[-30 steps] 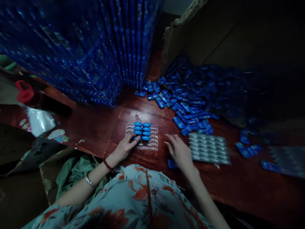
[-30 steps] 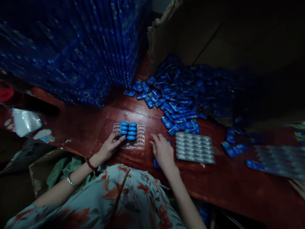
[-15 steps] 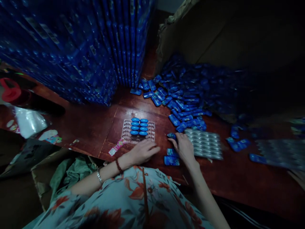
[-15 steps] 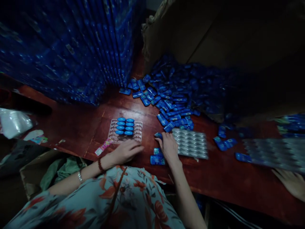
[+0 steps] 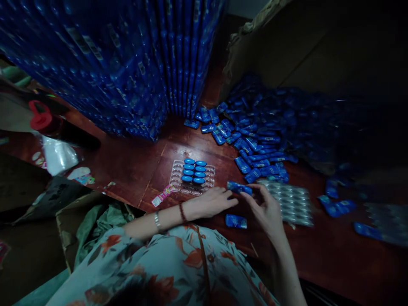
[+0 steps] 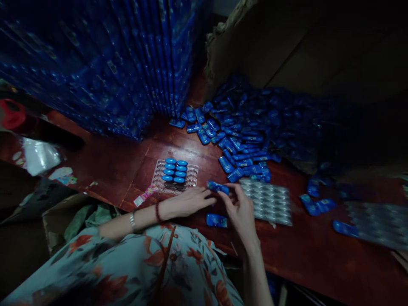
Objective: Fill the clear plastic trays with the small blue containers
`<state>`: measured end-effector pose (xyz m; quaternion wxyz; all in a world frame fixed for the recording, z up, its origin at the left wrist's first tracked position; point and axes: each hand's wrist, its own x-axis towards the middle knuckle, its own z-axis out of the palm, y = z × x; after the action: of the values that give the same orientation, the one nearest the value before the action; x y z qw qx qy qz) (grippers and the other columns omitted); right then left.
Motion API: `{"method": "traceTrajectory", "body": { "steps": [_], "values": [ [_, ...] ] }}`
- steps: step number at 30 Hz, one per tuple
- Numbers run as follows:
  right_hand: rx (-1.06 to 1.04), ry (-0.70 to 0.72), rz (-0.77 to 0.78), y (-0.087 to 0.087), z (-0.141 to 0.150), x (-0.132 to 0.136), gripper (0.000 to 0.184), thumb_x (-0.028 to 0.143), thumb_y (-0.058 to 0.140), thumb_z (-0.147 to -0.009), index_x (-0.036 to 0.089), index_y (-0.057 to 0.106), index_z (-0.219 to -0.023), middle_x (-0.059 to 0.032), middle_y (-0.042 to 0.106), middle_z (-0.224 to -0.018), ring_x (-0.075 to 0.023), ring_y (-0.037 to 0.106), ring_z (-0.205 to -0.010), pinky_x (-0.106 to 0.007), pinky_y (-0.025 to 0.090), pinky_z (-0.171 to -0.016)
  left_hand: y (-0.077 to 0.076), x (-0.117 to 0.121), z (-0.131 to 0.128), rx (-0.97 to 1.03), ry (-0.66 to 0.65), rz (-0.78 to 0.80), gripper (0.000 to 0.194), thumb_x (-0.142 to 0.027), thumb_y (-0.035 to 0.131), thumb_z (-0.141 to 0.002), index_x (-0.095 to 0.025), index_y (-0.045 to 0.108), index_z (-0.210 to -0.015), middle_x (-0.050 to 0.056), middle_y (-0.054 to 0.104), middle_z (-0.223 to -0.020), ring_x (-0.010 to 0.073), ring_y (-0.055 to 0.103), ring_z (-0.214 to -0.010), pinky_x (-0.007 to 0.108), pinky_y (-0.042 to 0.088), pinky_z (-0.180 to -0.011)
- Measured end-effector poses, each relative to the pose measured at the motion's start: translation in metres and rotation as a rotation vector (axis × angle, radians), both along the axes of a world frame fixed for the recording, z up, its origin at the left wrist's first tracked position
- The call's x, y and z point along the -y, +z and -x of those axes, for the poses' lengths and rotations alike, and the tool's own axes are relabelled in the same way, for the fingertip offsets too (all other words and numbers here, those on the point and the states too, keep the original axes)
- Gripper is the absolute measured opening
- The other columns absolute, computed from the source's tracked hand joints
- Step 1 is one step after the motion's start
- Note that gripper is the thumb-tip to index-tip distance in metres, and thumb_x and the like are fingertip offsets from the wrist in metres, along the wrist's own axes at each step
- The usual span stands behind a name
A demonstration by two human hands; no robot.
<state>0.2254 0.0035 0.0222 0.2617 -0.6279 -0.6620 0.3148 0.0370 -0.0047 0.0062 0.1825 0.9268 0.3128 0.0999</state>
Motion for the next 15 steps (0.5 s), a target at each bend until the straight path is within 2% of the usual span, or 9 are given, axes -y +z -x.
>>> {"method": "traceTrajectory", "body": {
  "steps": [2, 4, 6, 8, 10, 12, 15],
  "values": [
    [-0.046, 0.095, -0.033, 0.0, 0.015, 0.005, 0.026, 0.041, 0.056, -0.082, 0.02, 0.059, -0.096, -0.0039, 0.064, -0.084, -0.0165, 0.059, -0.071, -0.028, 0.049, -0.065, 0.011, 0.021, 0.04, 0.08, 0.089, 0.054, 0.029, -0.007, 0.041, -0.086, -0.017, 0.05, -0.112, 0.009, 0.059, -0.1, 0.0195, 0.055, -0.09, 0.033, 0.044, -0.08],
    [-0.104, 0.252, -0.079, -0.003, 0.035, 0.01, 0.02, 0.034, 0.052, -0.086, 0.021, 0.06, -0.098, -0.005, 0.065, -0.092, -0.0174, 0.061, -0.083, -0.03, 0.049, -0.074, 0.014, 0.042, 0.072, 0.289, 0.295, 0.155, 0.025, -0.012, 0.042, -0.089, -0.019, 0.05, -0.111, 0.007, 0.061, -0.1, 0.0178, 0.056, -0.09, 0.03, 0.045, -0.079],
    [-0.151, 0.362, -0.117, -0.01, 0.056, 0.014, 0.018, 0.027, 0.049, -0.088, 0.022, 0.059, -0.103, -0.0048, 0.064, -0.096, -0.017, 0.06, -0.089, -0.031, 0.049, -0.081, 0.008, 0.058, 0.093, 0.559, 0.631, 0.243, 0.018, -0.019, 0.049, -0.089, -0.02, 0.051, -0.107, 0.004, 0.062, -0.094, 0.0148, 0.059, -0.085, 0.026, 0.047, -0.075],
    [-0.172, 0.389, -0.179, -0.02, 0.075, 0.017, 0.021, 0.023, 0.048, -0.089, 0.023, 0.057, -0.108, -0.0046, 0.064, -0.097, -0.0165, 0.06, -0.091, -0.031, 0.049, -0.083, -0.004, 0.065, 0.105, 0.79, 0.977, 0.288, 0.021, -0.026, 0.056, -0.085, -0.02, 0.051, -0.104, 0.002, 0.063, -0.089, 0.0129, 0.061, -0.079, 0.023, 0.049, -0.07],
    [-0.158, 0.413, -0.281, -0.028, 0.088, 0.017, 0.025, 0.019, 0.048, -0.089, 0.023, 0.054, -0.112, -0.0058, 0.063, -0.099, -0.0171, 0.059, -0.094, -0.033, 0.05, -0.085, -0.017, 0.064, 0.11, 0.934, 1.198, 0.293, 0.03, -0.03, 0.061, -0.081, -0.019, 0.051, -0.107, 0.003, 0.063, -0.091, 0.0131, 0.062, -0.08, 0.023, 0.05, -0.07],
    [-0.101, 0.469, -0.399, -0.033, 0.095, 0.015, 0.028, 0.016, 0.047, -0.089, 0.021, 0.053, -0.116, -0.0083, 0.063, -0.1, -0.0187, 0.059, -0.096, -0.034, 0.05, -0.086, -0.027, 0.059, 0.112, 0.98, 1.267, 0.267, 0.034, -0.032, 0.061, -0.08, -0.018, 0.053, -0.11, 0.004, 0.063, -0.097, 0.0143, 0.062, -0.086, 0.024, 0.05, -0.075],
    [-0.002, 0.556, -0.526, -0.036, 0.097, 0.011, 0.031, 0.012, 0.046, -0.088, 0.017, 0.053, -0.117, -0.0112, 0.063, -0.099, -0.0202, 0.059, -0.096, -0.034, 0.051, -0.084, -0.034, 0.05, 0.113, 0.901, 1.231, 0.16, 0.026, -0.028, 0.059, -0.082, -0.018, 0.058, -0.106, 0.005, 0.064, -0.1, 0.0153, 0.061, -0.091, 0.026, 0.049, -0.082]
  ]
}}
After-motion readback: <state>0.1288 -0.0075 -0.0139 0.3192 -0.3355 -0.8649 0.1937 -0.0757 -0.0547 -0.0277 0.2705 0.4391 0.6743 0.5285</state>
